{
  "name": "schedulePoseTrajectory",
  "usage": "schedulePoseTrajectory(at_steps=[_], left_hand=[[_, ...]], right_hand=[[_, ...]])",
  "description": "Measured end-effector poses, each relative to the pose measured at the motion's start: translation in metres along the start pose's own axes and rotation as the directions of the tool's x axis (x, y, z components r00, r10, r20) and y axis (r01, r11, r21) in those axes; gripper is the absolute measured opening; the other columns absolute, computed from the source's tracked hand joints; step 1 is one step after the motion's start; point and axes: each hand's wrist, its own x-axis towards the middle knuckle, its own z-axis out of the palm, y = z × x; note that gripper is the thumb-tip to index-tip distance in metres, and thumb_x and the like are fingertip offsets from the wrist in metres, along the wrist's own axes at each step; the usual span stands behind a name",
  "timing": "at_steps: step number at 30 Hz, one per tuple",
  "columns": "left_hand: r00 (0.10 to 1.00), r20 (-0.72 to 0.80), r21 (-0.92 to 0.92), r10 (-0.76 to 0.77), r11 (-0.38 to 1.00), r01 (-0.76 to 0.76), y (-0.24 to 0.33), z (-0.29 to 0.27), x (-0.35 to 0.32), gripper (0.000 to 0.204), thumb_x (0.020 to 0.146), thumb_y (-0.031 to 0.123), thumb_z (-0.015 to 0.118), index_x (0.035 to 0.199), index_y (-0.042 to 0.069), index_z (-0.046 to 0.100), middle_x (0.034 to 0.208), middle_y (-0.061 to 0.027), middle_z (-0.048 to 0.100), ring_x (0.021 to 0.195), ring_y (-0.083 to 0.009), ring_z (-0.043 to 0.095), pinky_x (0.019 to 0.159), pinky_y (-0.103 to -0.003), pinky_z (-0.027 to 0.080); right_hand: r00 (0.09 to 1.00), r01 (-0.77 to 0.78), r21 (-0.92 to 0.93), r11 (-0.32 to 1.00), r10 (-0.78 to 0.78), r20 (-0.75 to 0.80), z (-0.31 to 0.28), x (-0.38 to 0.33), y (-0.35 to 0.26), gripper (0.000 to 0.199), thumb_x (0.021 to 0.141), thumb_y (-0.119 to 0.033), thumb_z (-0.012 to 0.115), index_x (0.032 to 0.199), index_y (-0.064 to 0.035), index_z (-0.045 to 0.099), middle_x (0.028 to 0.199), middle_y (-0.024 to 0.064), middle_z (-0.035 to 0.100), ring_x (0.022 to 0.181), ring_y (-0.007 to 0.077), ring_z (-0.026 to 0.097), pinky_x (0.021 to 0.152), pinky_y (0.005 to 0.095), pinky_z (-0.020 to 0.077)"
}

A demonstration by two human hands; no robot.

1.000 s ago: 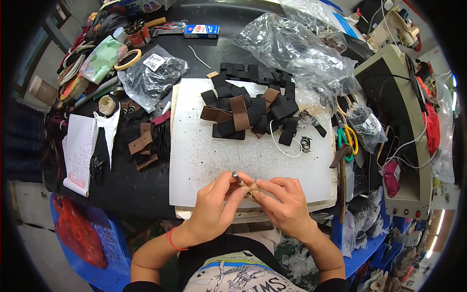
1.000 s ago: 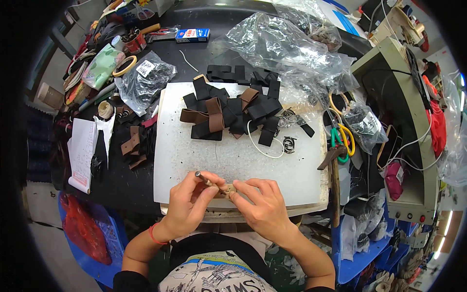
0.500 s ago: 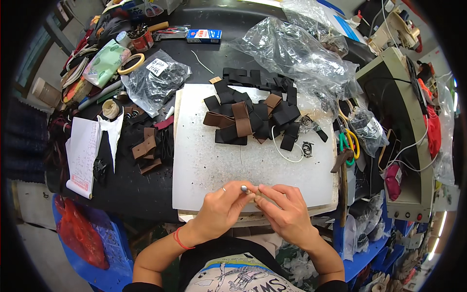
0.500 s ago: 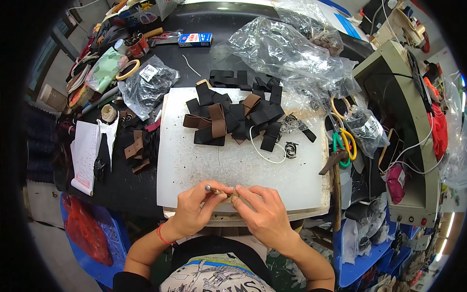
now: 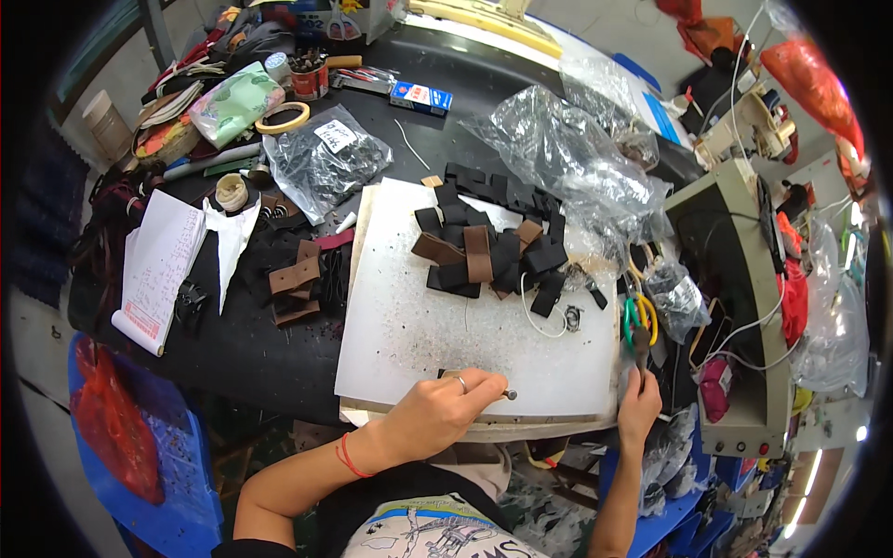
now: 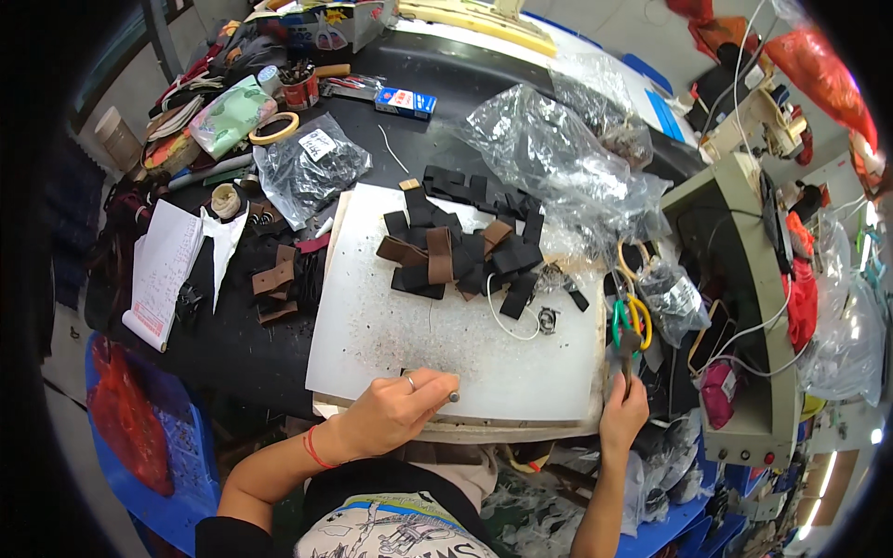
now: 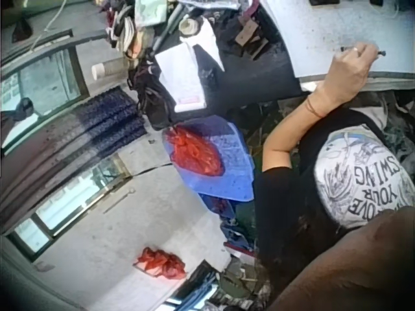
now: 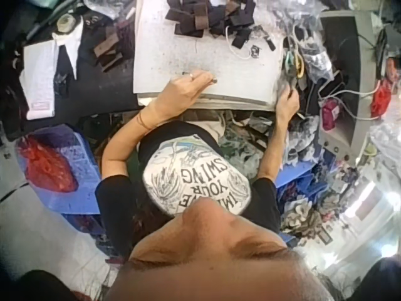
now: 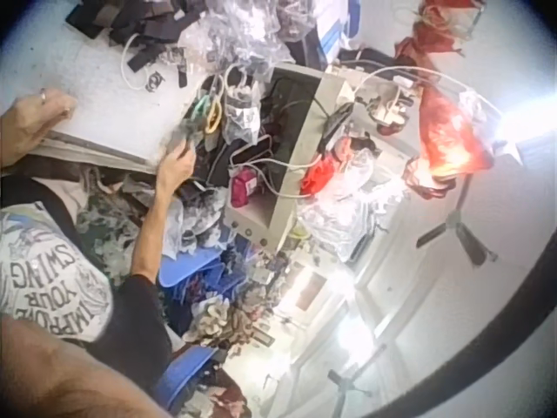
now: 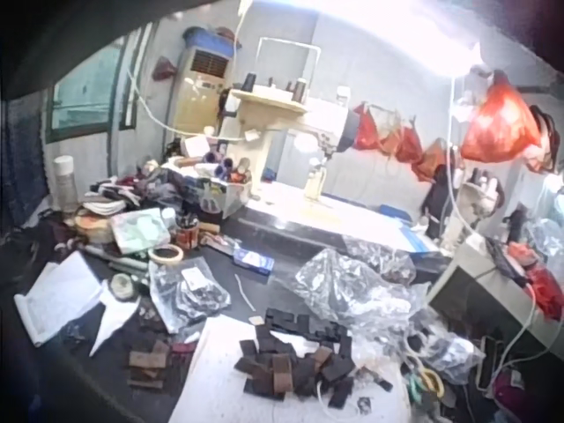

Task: The person repeatedly places small black and brown leather straps onto a wooden block, aligns a metal pin, and uses a hammer to drive the pin through the strap. They then remove the assembled strap and repeat the process with additional straps from a pile on the table.

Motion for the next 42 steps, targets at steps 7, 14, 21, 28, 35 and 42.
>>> schedulePoseTrajectory(at_steps=[7,14,21,28,35,42], left_hand=[[0.999,0.042,0.042,-0.005,0.999,0.003,0.0,0.003,0.0,0.028,0.081,-0.001,0.061,0.109,0.003,0.058,0.094,-0.0114,0.064,0.068,-0.028,0.066,0.055,-0.035,0.054],[0.996,0.074,0.051,0.044,0.998,-0.048,-0.003,0.001,0.004,0.036,0.077,-0.003,0.058,0.113,0.002,0.055,0.093,-0.0111,0.061,0.073,-0.0259,0.066,0.058,-0.033,0.055],[0.997,-0.075,0.024,0.026,0.999,-0.024,0.001,0.01,-0.006,0.033,0.08,-0.003,0.057,0.113,0.001,0.055,0.1,-0.0121,0.064,0.078,-0.0262,0.068,0.06,-0.034,0.055],[0.902,-0.201,-0.277,-0.381,0.906,0.321,0.004,0.011,-0.002,0.013,0.089,0.001,0.066,0.101,-0.001,0.062,0.087,-0.0128,0.068,0.083,-0.0204,0.07,0.071,-0.028,0.056],[0.805,-0.16,-0.674,-0.571,0.659,0.334,0.005,-0.021,-0.014,0.024,0.095,-0.002,0.057,0.119,-0.002,0.058,0.101,-0.0127,0.07,0.095,-0.0161,0.068,0.083,-0.028,0.055],[0.88,0.02,-0.412,-0.474,0.798,0.44,0.0,-0.03,-0.013,0.024,0.094,-0.005,0.055,0.118,-0.003,0.056,0.102,-0.0138,0.069,0.095,-0.0178,0.067,0.085,-0.031,0.055]], right_hand=[[0.989,0.123,0.702,0.702,-0.142,-0.031,-0.071,-0.024,-0.114,0.034,0.102,-0.034,0.05,0.083,-0.0058,0.051,0.058,-0.0011,0.046,0.041,0.0042,0.04,0.037,0.0212,0.0329],[0.701,0.536,-0.001,0.844,-0.445,0.557,-0.086,-0.015,-0.148,0.023,0.081,-0.021,0.076,0.094,-0.0041,0.068,0.071,0.0146,0.063,0.057,0.0333,0.058,0.062,0.0388,0.0461],[0.597,0.546,0.156,0.823,-0.514,0.616,-0.062,-0.026,-0.152,0.026,0.084,-0.029,0.075,0.098,-0.0077,0.068,0.069,0.0125,0.065,0.055,0.032,0.062,0.051,0.0393,0.048],[0.588,0.597,0.107,0.795,-0.524,0.616,-0.048,-0.041,-0.148,0.024,0.086,-0.027,0.073,0.083,-0.0041,0.064,0.06,0.0128,0.06,0.05,0.033,0.059,0.048,0.0417,0.0464],[0.545,0.627,0.104,0.772,-0.531,0.649,-0.053,-0.04,-0.15,0.033,0.085,-0.029,0.071,0.083,-0.0053,0.048,0.063,0.0084,0.057,0.05,0.0294,0.06,0.044,0.0402,0.0454],[0.55,0.634,0.082,0.769,-0.523,0.651,-0.054,-0.04,-0.154,0.034,0.085,-0.03,0.072,0.081,-0.0056,0.048,0.061,0.0079,0.056,0.048,0.0278,0.058,0.041,0.0388,0.0437]])
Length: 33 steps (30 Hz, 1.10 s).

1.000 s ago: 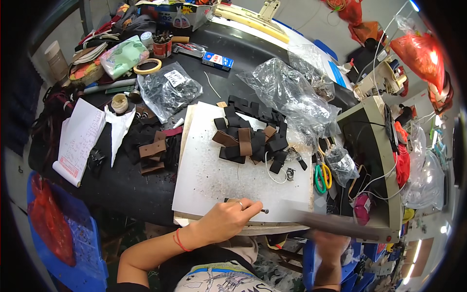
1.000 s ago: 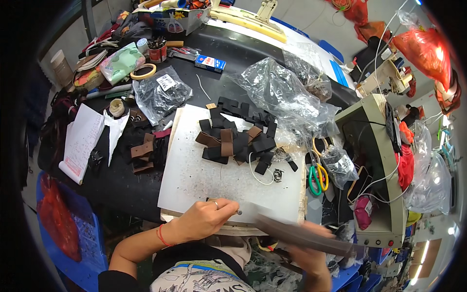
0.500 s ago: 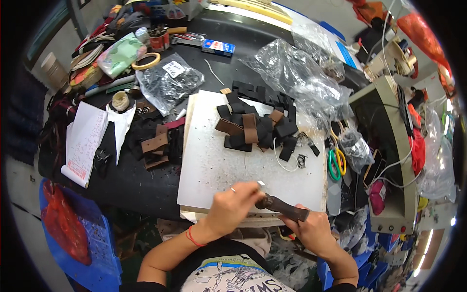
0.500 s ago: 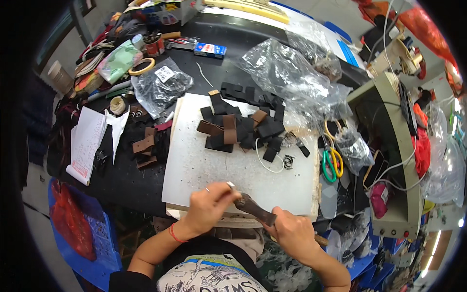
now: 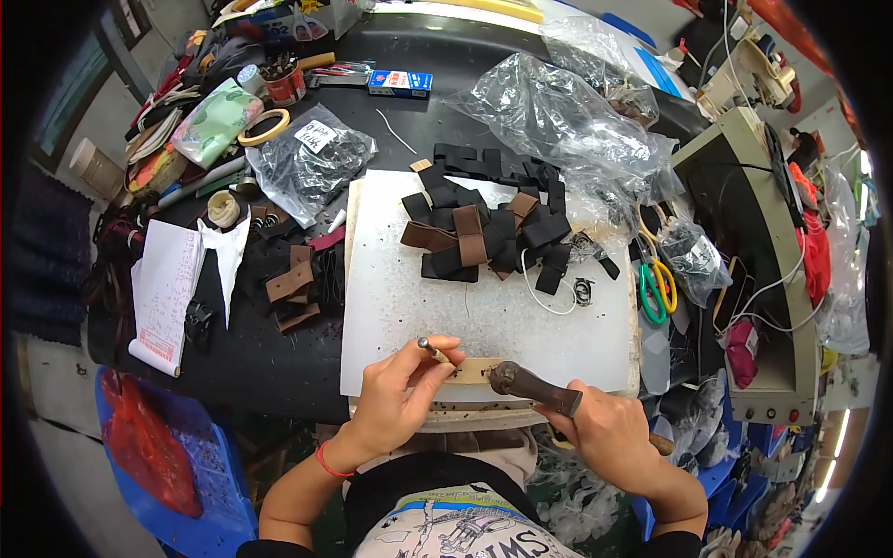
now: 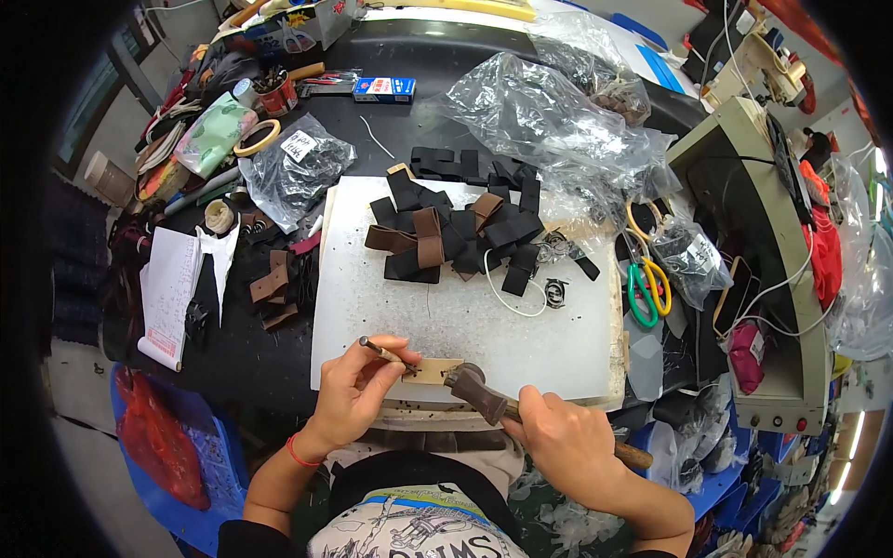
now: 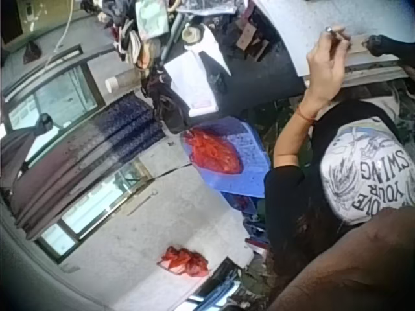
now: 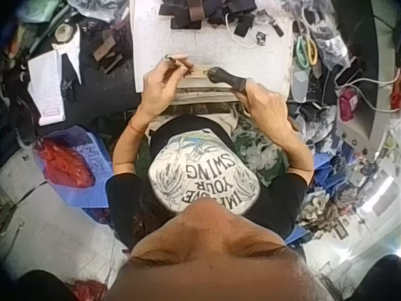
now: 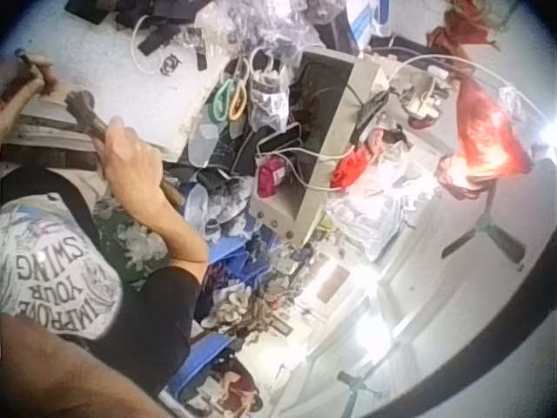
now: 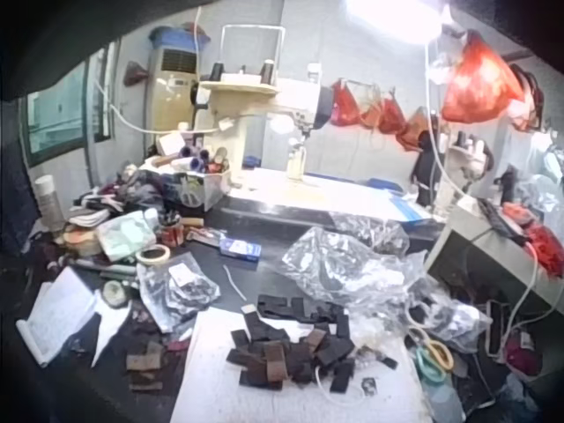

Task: The person repeatedly places small black and brown leather straps onto a wooden block, aligns a metal pin, and uses a hammer to drive the pin through the strap. They then remove the assembled strap and repeat the process with additional straps from a pile on the table.

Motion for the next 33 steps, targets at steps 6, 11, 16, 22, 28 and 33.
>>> schedulePoseTrajectory(at_steps=[6,11,16,22,28,33], left_hand=[[0.997,-0.008,0.023,0.081,0.996,-0.081,-0.012,0.002,-0.002,0.024,0.093,-0.006,0.056,0.116,-0.001,0.058,0.101,-0.0138,0.07,0.093,-0.0176,0.069,0.081,-0.03,0.056],[0.942,0.086,0.323,0.324,0.886,-0.334,-0.006,0.004,-0.001,0.026,0.086,-0.007,0.06,0.11,0.0,0.058,0.101,-0.0168,0.068,0.082,-0.0299,0.07,0.071,-0.033,0.058],[0.937,0.121,0.381,0.328,0.856,-0.349,-0.003,0.004,-0.001,0.027,0.081,-0.005,0.063,0.107,0.002,0.058,0.099,-0.0155,0.066,0.073,-0.0334,0.067,0.063,-0.037,0.056],[0.921,0.19,0.422,0.34,0.819,-0.389,-0.001,0.004,0.003,0.038,0.078,-0.01,0.054,0.115,-0.001,0.054,0.098,-0.0162,0.063,0.071,-0.0336,0.066,0.06,-0.037,0.056],[0.921,0.051,0.452,0.387,0.813,-0.366,-0.008,0.013,-0.001,0.024,0.085,-0.003,0.061,0.108,0.0,0.057,0.097,-0.0164,0.066,0.071,-0.0312,0.068,0.058,-0.036,0.055],[0.894,-0.201,0.411,0.401,0.863,-0.295,-0.016,0.021,-0.003,0.018,0.087,-0.003,0.065,0.103,-0.002,0.057,0.093,-0.0147,0.068,0.073,-0.0252,0.07,0.063,-0.03,0.056]], right_hand=[[1.0,0.004,0.021,1.0,-0.004,0.018,-0.001,0.0,0.0,0.033,0.084,-0.028,0.072,0.081,-0.0053,0.047,0.062,0.0081,0.055,0.049,0.0282,0.058,0.042,0.0393,0.044],[1.0,-0.008,0.077,0.997,0.009,-0.013,0.003,-0.001,0.003,0.032,0.085,-0.028,0.073,0.078,-0.0051,0.051,0.061,0.0106,0.057,0.05,0.0309,0.058,0.045,0.0399,0.0446],[0.879,0.061,0.389,0.919,0.135,-0.458,-0.023,-0.004,0.016,0.039,0.085,-0.034,0.074,0.077,-0.0017,0.055,0.061,0.0096,0.055,0.049,0.0213,0.058,0.042,0.0349,0.0427],[0.895,0.342,0.559,0.755,-0.08,-0.438,-0.047,0.014,0.008,0.026,0.085,-0.032,0.072,0.087,-0.0074,0.064,0.068,0.0057,0.058,0.055,0.023,0.057,0.048,0.0337,0.0444],[0.994,0.034,0.103,0.994,-0.023,-0.11,-0.008,0.025,0.012,0.022,0.087,-0.029,0.071,0.09,-0.0072,0.07,0.067,0.0117,0.064,0.055,0.0303,0.063,0.051,0.0395,0.0478],[0.991,0.049,0.134,0.99,-0.031,-0.132,0.025,0.004,0.002,0.028,0.087,-0.034,0.071,0.085,-0.0086,0.061,0.058,0.0101,0.058,0.051,0.0329,0.06,0.046,0.0417,0.0458]])
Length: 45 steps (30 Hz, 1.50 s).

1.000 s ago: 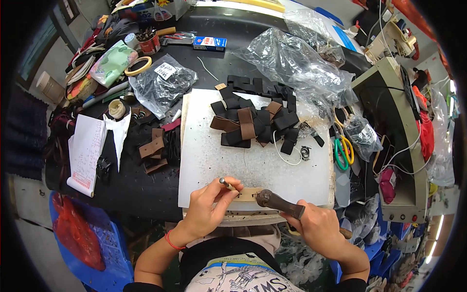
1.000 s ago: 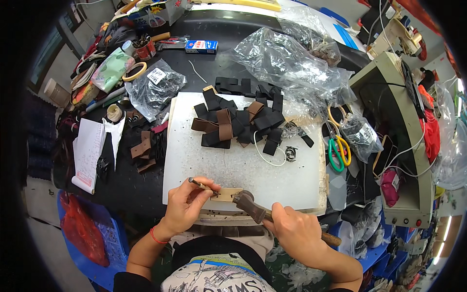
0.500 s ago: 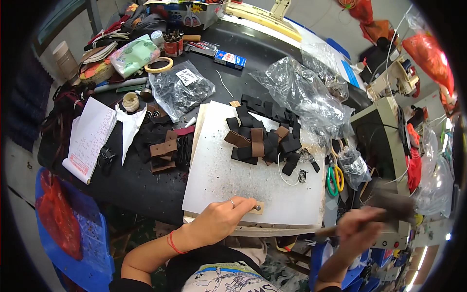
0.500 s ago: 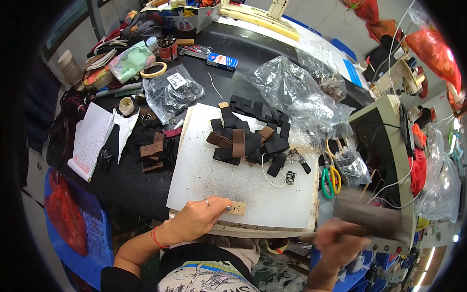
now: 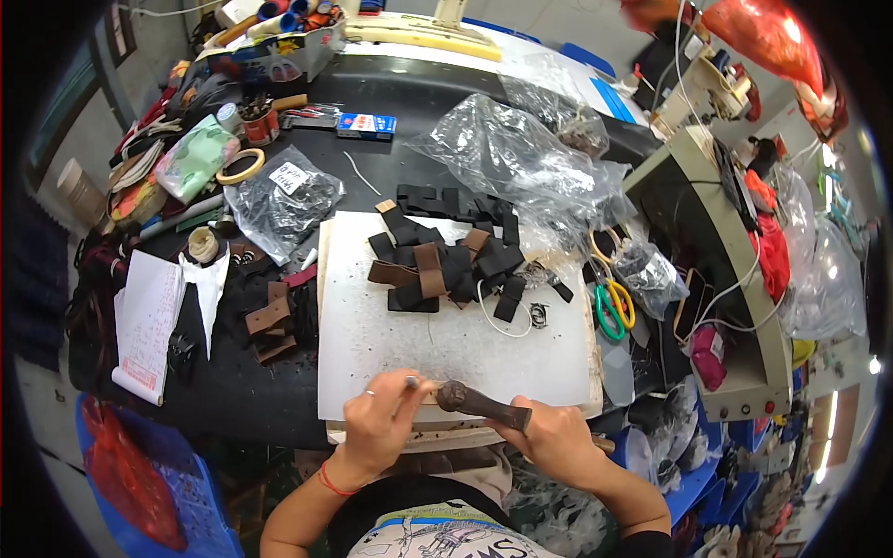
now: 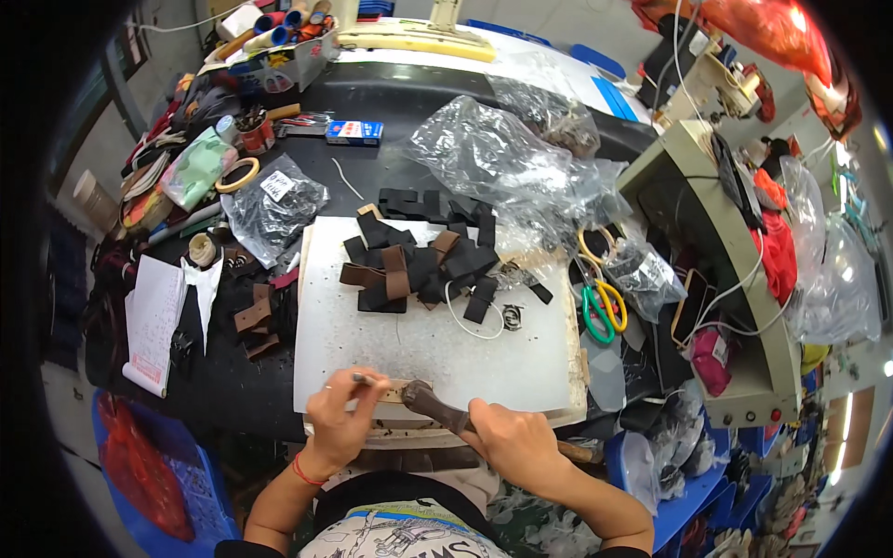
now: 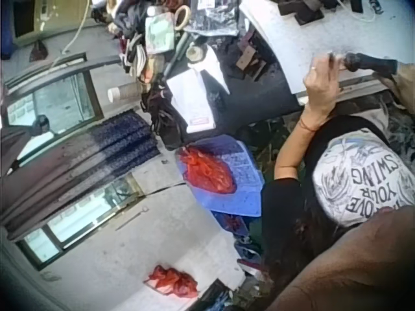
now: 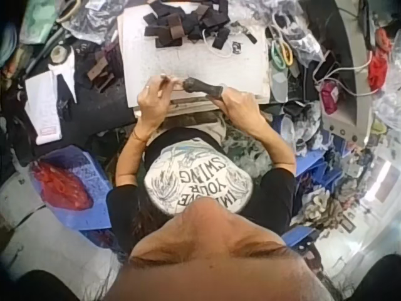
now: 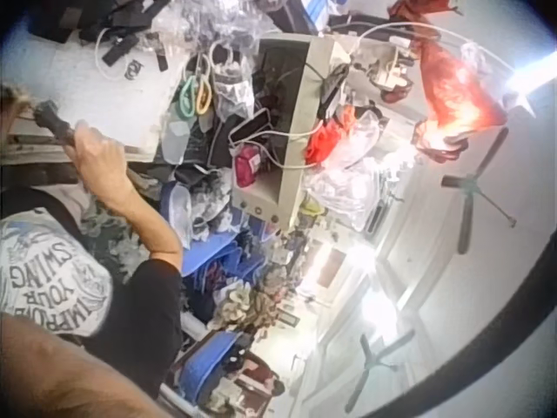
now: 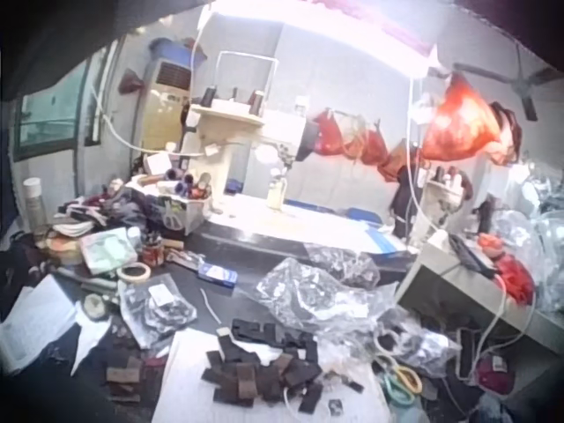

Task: The person repeatedly places small black and brown leather straps onto a wooden block, aligns a metal pin, and uses a hammer to drive the pin through the strap. They then remove the assembled strap and repeat the process with additional straps from a pile on the table.

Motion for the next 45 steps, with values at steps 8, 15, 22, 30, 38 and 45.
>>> schedulePoseTrajectory(at_steps=[8,15,22,30,38,45], left_hand=[[0.927,0.37,0.19,-0.065,0.982,-0.007,0.011,-0.019,0.027,0.023,0.084,0.0,0.065,0.106,-0.001,0.057,0.094,-0.0162,0.059,0.082,-0.0315,0.061,0.075,-0.039,0.049],[0.947,0.092,0.162,-0.307,0.943,0.29,-0.001,-0.049,0.028,0.011,0.086,0.005,0.065,0.096,0.001,0.062,0.086,-0.0116,0.063,0.071,-0.0218,0.059,0.065,-0.035,0.047],[0.886,-0.286,0.296,-0.366,0.846,0.444,-0.074,-0.107,0.026,0.016,0.089,0.009,0.066,0.098,-0.004,0.066,0.071,-0.0094,0.066,0.063,-0.0138,0.06,0.057,-0.029,0.045],[0.925,-0.348,0.45,-0.154,0.838,0.309,-0.062,-0.112,0.035,0.017,0.092,0.008,0.065,0.102,-0.006,0.066,0.088,-0.01,0.067,0.073,-0.0124,0.06,0.064,-0.028,0.047],[0.903,0.293,0.028,-0.314,0.947,0.32,-0.034,-0.059,0.071,0.017,0.08,0.009,0.075,0.092,0.001,0.067,0.074,0.0001,0.06,0.058,-0.0038,0.044,0.052,-0.023,0.035],[0.995,0.091,0.269,-0.04,0.963,0.014,-0.035,-0.013,0.101,0.017,0.082,0.011,0.072,0.095,0.003,0.064,0.092,-0.0093,0.062,0.074,-0.0242,0.064,0.068,-0.033,0.05]], right_hand=[[0.991,-0.007,0.152,0.988,0.027,-0.133,0.018,-0.012,0.017,0.021,0.084,-0.024,0.075,0.084,-0.0062,0.064,0.066,0.0114,0.061,0.054,0.0314,0.06,0.05,0.0387,0.0465],[0.662,-0.458,0.038,0.888,0.37,-0.652,0.015,-0.036,0.092,0.02,0.082,-0.013,0.073,0.094,-0.0001,0.064,0.078,0.0143,0.063,0.067,0.0292,0.061,0.065,0.0369,0.0481],[0.592,-0.666,0.053,0.744,0.57,-0.57,0.03,-0.057,0.16,0.025,0.086,-0.019,0.07,0.103,-0.0005,0.065,0.092,0.0152,0.064,0.087,0.0331,0.062,0.077,0.0424,0.0474],[0.936,-0.043,0.078,0.996,0.067,-0.346,0.063,0.02,0.015,0.064,0.085,-0.024,0.071,0.137,0.0036,0.046,0.143,0.0299,0.041,0.132,0.045,0.04,0.11,0.0538,0.0304],[0.784,0.621,0.431,0.655,-0.5,-0.369,0.103,0.065,-0.11,0.039,0.082,-0.034,0.071,0.109,-0.0062,0.065,0.121,0.0165,0.058,0.118,0.0326,0.054,0.103,0.0505,0.0374],[0.769,0.352,0.005,0.936,-0.286,-0.571,0.024,0.151,0.007,0.038,0.08,0.002,0.062,0.117,-0.0055,0.064,0.111,0.0112,0.062,0.099,0.0304,0.055,0.084,0.039,0.0449]])
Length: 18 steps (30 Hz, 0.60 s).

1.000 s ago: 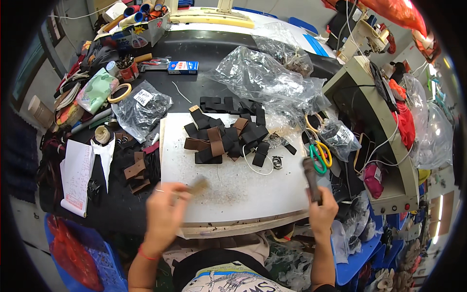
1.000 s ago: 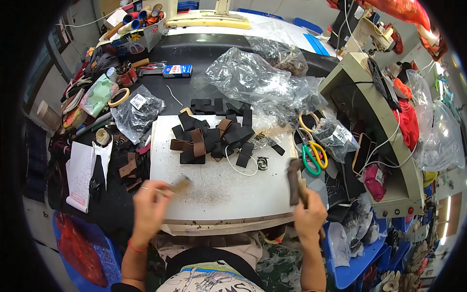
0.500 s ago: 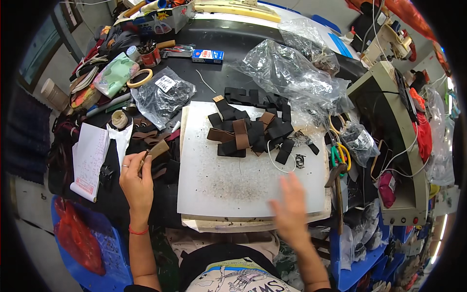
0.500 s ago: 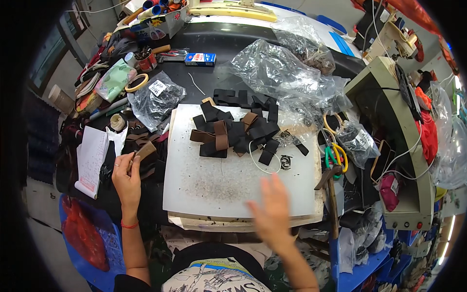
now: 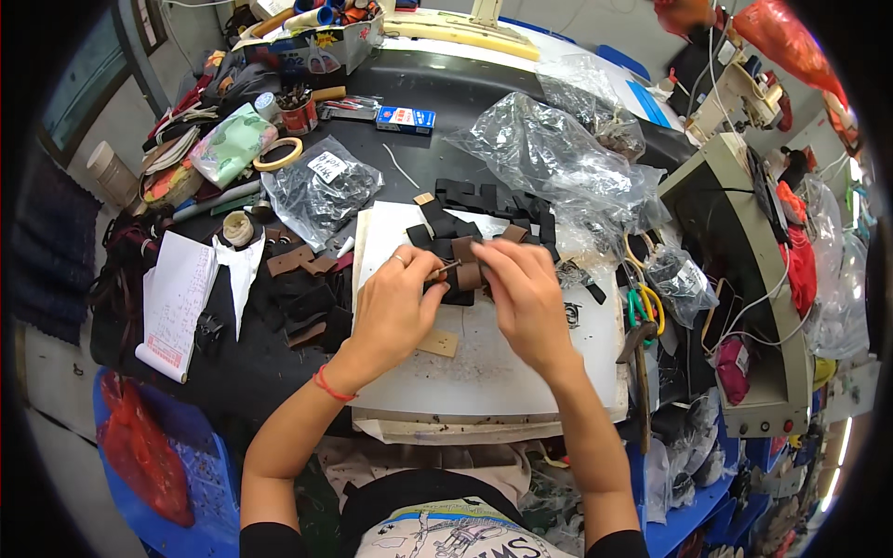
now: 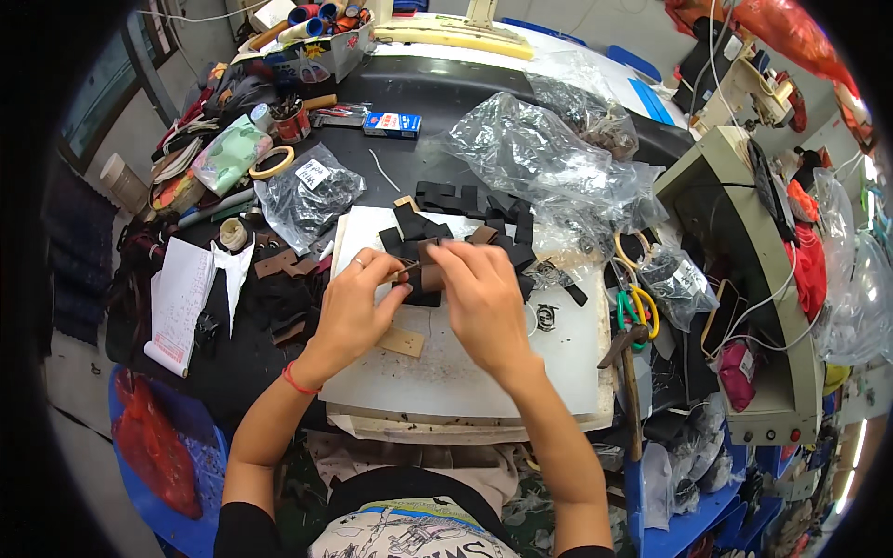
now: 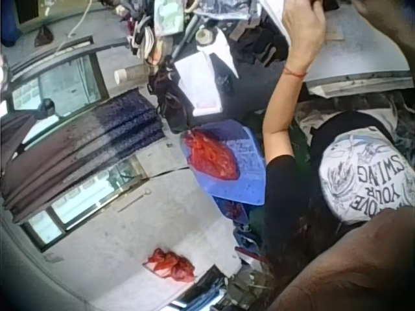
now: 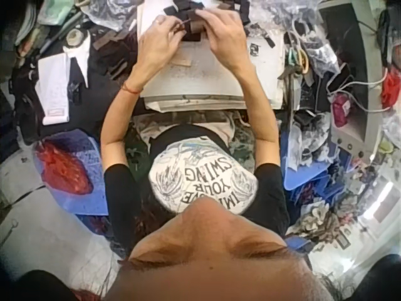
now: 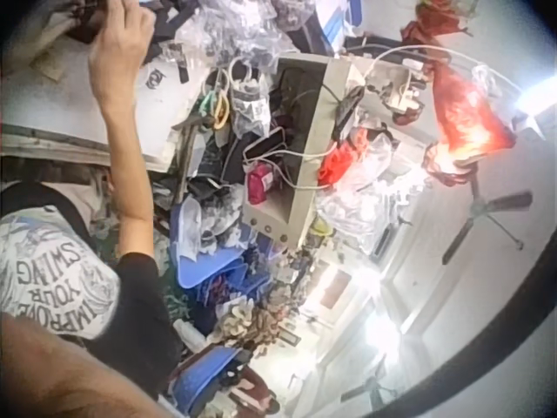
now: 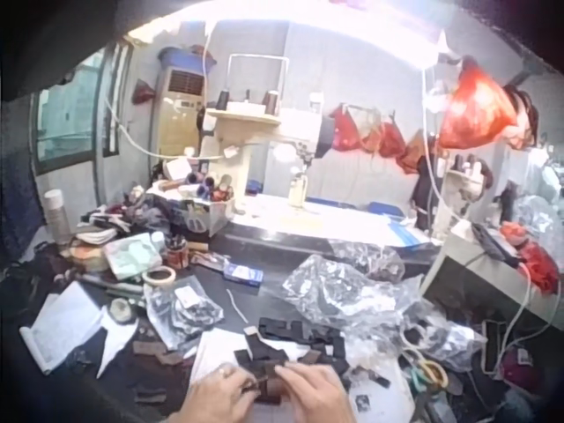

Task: The person repeatedly places small black and brown leather straps onto a wooden block, aligns a metal pin, and uses a hammer to drive the pin through the strap. They then remove the assembled strap and repeat the process with additional straps from a pile on the table.

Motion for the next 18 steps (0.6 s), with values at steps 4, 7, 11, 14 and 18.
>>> schedulePoseTrajectory(at_steps=[4,7,11,14,18], left_hand=[[0.998,-0.023,0.248,0.064,0.967,-0.056,-0.009,-0.004,0.015,0.019,0.081,0.008,0.07,0.099,0.005,0.064,0.101,-0.0106,0.064,0.087,-0.028,0.066,0.074,-0.037,0.051],[1.0,-0.011,0.12,0.008,0.993,-0.007,-0.02,-0.004,0.014,0.018,0.082,0.008,0.07,0.099,0.004,0.067,0.092,-0.0097,0.066,0.074,-0.0267,0.063,0.066,-0.036,0.048],[0.969,-0.079,-0.163,-0.233,0.962,0.218,-0.009,-0.025,-0.006,0.012,0.086,0.009,0.069,0.095,0.002,0.068,0.072,0.0002,0.061,0.058,-0.0072,0.049,0.052,-0.024,0.036],[0.922,0.174,-0.358,-0.346,0.85,0.386,0.033,-0.038,-0.037,0.011,0.086,0.012,0.07,0.093,0.004,0.069,0.065,0.0051,0.057,0.058,0.0005,0.041,0.05,-0.019,0.031],[0.995,0.097,-0.103,-0.018,0.994,0.028,0.04,0.009,-0.087,0.013,0.081,0.011,0.074,0.09,0.005,0.068,0.081,-0.0068,0.061,0.063,-0.0189,0.057,0.056,-0.032,0.045]], right_hand=[[0.944,0.179,-0.236,0.955,-0.1,0.314,0.013,0.018,0.01,0.052,0.079,0.001,0.06,0.13,-0.0064,0.055,0.124,0.0139,0.055,0.107,0.029,0.052,0.09,0.0381,0.0414],[0.964,0.187,-0.268,0.945,-0.125,0.234,0.018,0.016,0.013,0.046,0.077,-0.001,0.061,0.122,-0.0066,0.059,0.108,0.0104,0.057,0.098,0.0275,0.054,0.084,0.0357,0.0429],[0.995,-0.061,-0.137,0.989,0.072,0.073,0.011,0.003,0.015,0.022,0.079,-0.001,0.063,0.101,-0.0029,0.064,0.094,0.0119,0.058,0.089,0.0297,0.058,0.077,0.0394,0.0499],[0.943,-0.332,0.064,0.941,0.333,-0.002,-0.02,-0.011,0.012,0.024,0.085,0.0,0.066,0.109,-0.0019,0.064,0.097,0.0157,0.064,0.087,0.0328,0.064,0.075,0.0391,0.052],[0.947,-0.321,0.023,0.947,0.321,0.014,-0.02,-0.021,0.021,0.024,0.086,-0.002,0.066,0.11,-0.0012,0.066,0.099,0.0174,0.068,0.085,0.0334,0.067,0.074,0.0385,0.0525]])
